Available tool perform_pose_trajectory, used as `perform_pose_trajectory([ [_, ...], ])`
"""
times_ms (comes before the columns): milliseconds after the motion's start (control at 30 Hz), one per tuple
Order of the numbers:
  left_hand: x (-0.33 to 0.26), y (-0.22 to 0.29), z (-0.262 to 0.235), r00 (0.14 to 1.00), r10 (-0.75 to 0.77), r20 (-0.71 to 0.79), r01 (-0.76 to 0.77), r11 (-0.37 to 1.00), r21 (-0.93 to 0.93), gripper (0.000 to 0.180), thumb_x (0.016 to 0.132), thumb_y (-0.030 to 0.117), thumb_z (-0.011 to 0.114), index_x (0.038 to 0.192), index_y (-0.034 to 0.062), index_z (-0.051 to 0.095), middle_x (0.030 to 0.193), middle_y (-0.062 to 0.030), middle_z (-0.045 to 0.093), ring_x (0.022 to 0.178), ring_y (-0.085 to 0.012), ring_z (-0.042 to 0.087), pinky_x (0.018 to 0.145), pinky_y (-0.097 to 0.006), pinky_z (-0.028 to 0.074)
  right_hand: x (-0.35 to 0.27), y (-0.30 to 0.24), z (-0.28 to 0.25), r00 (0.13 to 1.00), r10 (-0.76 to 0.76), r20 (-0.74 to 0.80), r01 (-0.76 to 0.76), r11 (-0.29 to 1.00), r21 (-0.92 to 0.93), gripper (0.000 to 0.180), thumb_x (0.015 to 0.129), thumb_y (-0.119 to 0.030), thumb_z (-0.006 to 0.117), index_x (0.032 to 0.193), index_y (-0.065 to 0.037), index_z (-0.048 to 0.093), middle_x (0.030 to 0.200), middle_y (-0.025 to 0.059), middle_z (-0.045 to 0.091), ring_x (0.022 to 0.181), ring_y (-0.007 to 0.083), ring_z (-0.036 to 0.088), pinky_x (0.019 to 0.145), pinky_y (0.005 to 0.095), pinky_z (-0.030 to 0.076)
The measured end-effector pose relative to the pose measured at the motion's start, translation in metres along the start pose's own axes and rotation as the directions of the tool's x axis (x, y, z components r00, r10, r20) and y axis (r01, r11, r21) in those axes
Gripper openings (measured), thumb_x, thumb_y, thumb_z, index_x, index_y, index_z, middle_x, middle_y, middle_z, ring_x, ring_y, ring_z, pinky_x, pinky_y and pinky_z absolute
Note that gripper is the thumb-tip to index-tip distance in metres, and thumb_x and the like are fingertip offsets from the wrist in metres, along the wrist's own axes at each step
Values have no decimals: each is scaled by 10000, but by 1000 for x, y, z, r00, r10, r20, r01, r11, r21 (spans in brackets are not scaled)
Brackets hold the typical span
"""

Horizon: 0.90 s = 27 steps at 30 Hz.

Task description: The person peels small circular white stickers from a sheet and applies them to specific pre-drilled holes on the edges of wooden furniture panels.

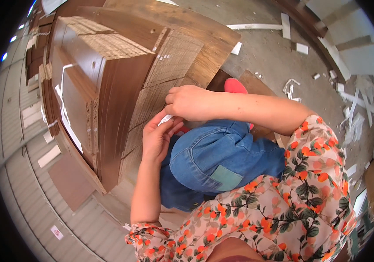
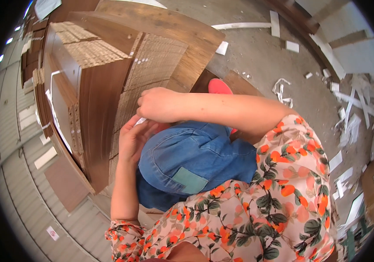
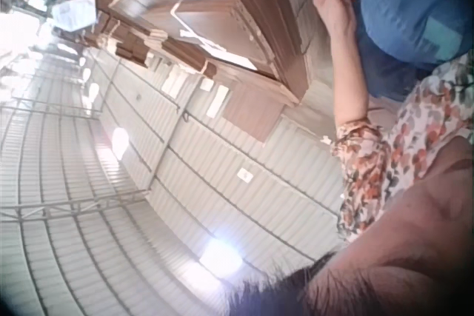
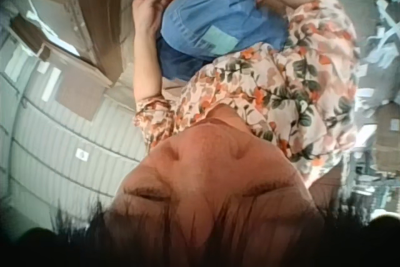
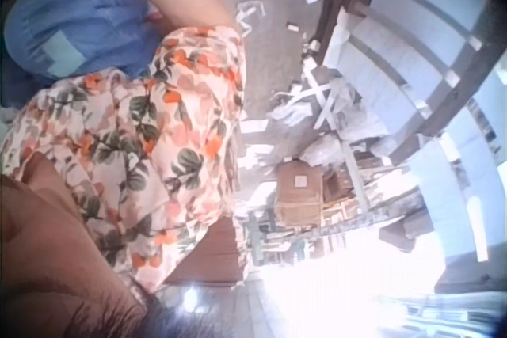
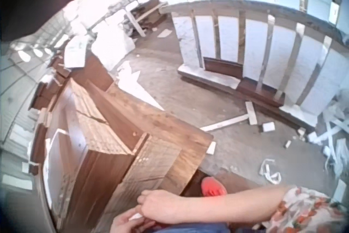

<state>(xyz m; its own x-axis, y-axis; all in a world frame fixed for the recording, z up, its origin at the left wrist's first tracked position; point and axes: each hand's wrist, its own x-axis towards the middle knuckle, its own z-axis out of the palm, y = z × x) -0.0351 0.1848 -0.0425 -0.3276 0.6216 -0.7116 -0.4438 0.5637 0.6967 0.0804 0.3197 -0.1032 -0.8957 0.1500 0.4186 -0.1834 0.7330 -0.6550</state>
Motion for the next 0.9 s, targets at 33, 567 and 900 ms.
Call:
perform_pose_trajectory([
  [33, 0, 0, -2, 1000, -11, 5, 11, 998, -58, 348, 858, -43, 476, 1204, -59, 497, 1105, -159, 602, 1015, -256, 607, 873, -338, 505, -1, 0, 0, 999, -38, -13, 37, 999, -23, 159, 719, -157, 581, 817, -72, 672, 842, 90, 627, 867, 267, 586, 739, 358, 496],
  [567, -23, 2, 15, 982, -56, -178, 57, 998, 0, 441, 821, -63, 518, 1251, -93, 425, 1192, -229, 537, 1041, -304, 591, 856, -350, 516, 0, 127, 39, 673, 697, -248, -350, 596, 723, 166, 746, -186, 680, 857, -64, 665, 785, 61, 659, 724, 143, 616, 686, 288, 496],
  [900, -32, 3, 18, 991, -62, -123, 64, 998, 11, 409, 832, -51, 524, 1232, -91, 450, 1117, -221, 585, 998, -293, 615, 817, -333, 527, 9, 128, 56, 627, 607, -489, -293, 765, 574, 130, 801, -152, 622, 868, -44, 646, 806, 73, 629, 750, 179, 609, 700, 312, 489],
])
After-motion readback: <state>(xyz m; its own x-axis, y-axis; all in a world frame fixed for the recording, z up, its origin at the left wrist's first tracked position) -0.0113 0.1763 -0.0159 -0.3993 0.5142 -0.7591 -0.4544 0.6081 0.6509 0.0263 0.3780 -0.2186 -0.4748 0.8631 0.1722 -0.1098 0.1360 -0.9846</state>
